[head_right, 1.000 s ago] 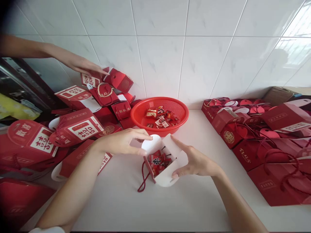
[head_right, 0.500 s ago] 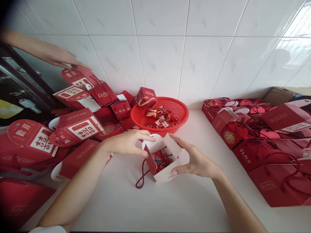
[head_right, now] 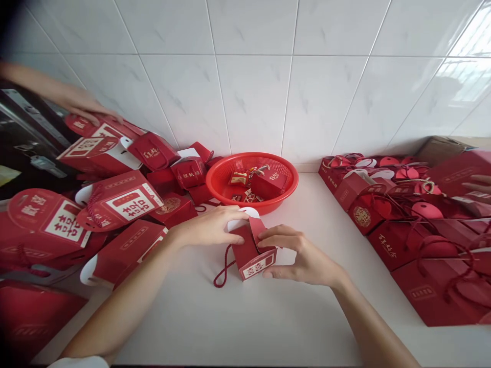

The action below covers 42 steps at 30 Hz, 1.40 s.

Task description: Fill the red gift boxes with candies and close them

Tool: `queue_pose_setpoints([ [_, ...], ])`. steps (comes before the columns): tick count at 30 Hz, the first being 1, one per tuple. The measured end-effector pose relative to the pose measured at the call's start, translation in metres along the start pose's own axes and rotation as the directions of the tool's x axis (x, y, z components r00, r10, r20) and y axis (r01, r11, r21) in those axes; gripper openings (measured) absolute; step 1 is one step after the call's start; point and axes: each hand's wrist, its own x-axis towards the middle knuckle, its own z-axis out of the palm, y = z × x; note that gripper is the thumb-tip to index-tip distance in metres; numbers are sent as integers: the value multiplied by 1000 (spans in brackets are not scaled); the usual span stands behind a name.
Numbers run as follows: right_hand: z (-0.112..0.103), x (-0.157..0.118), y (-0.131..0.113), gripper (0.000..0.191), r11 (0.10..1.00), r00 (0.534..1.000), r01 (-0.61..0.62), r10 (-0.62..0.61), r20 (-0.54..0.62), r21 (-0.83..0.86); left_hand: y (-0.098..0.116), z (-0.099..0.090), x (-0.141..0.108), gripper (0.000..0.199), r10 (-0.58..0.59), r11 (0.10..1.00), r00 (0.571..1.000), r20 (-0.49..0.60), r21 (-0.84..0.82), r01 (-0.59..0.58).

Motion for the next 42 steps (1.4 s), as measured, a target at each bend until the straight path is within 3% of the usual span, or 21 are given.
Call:
queue_pose_setpoints([
  [7,5,2,2,31,1000,999,31,-31,22,0,4,1,0,40,-52,999,998,-17,-12,52],
  [12,11,5,3,21,998,999,49,-49,12,-28,5,4,0,40,-115,993,992,-57,31,117],
  [18,13,6,1,22,996,994,-76,80,-79,49,7,4,-1,72,-97,995,988,-119,-6,97],
  [20,13,6,2,23,988,982,-137,144,-118,66,7,6,0,61,-70,998,988,-139,-19,68],
  [23,16,6,6,22,978,961,-198,206,-184,59,9,7,2,27,-6,998,989,-147,-58,-2],
  [25,19,6,10,22,970,945,-238,242,-222,44,12,8,2,26,41,995,991,-129,-86,-53],
  [27,24,7,14,23,959,925,-280,282,-256,45,16,9,0,41,47,995,996,-78,-86,-54],
  [31,29,10,23,28,941,894,-329,337,-297,76,25,17,-5,43,-69,997,997,36,-29,70],
  [34,26,11,29,37,933,894,-325,357,-272,154,26,23,-4,39,-81,996,995,54,-38,83],
  [38,18,11,36,48,868,889,-415,450,-80,272,16,23,0,45,-20,994,996,85,-107,29],
  [42,19,11,43,60,862,869,-474,491,-62,178,8,19,-1,61,-92,992,991,96,-77,99],
])
